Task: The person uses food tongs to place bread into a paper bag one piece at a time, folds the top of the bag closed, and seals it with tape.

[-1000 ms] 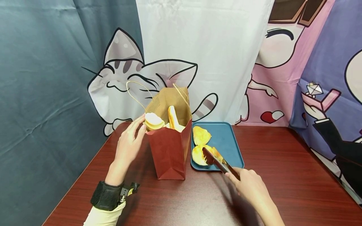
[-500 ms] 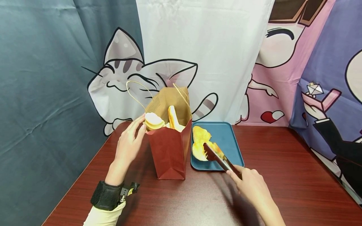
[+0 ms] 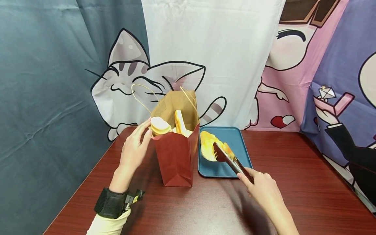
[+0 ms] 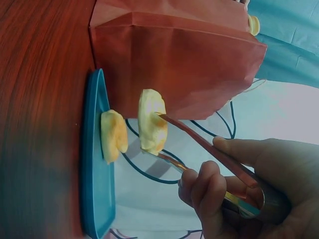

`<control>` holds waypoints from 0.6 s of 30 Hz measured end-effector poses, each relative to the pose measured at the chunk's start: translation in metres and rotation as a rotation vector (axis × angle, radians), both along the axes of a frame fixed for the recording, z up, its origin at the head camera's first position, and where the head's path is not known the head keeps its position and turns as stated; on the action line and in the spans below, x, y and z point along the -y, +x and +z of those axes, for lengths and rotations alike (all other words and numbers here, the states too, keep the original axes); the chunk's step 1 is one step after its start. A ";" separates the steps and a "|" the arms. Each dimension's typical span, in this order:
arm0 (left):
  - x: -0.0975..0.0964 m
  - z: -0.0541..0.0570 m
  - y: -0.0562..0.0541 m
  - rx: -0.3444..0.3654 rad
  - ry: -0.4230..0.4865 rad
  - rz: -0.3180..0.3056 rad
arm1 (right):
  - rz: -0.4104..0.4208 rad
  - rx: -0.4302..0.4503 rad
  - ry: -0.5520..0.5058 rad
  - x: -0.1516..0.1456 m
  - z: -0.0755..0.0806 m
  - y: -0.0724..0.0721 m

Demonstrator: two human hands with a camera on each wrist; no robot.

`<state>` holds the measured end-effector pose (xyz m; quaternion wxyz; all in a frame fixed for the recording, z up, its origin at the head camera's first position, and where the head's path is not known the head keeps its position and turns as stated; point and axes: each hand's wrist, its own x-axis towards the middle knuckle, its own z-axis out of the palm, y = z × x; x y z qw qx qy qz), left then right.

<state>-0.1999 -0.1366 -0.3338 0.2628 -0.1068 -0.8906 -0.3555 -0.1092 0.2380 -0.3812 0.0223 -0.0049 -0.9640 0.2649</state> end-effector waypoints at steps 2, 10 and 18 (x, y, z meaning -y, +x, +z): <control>0.000 0.000 0.000 -0.002 0.001 -0.001 | -0.002 0.002 -0.002 0.000 0.000 0.000; 0.000 0.000 0.000 -0.008 -0.001 -0.001 | -0.007 -0.003 -0.002 0.000 0.000 -0.002; 0.000 0.000 0.000 -0.012 0.003 -0.004 | -0.006 -0.064 0.006 -0.001 0.002 -0.003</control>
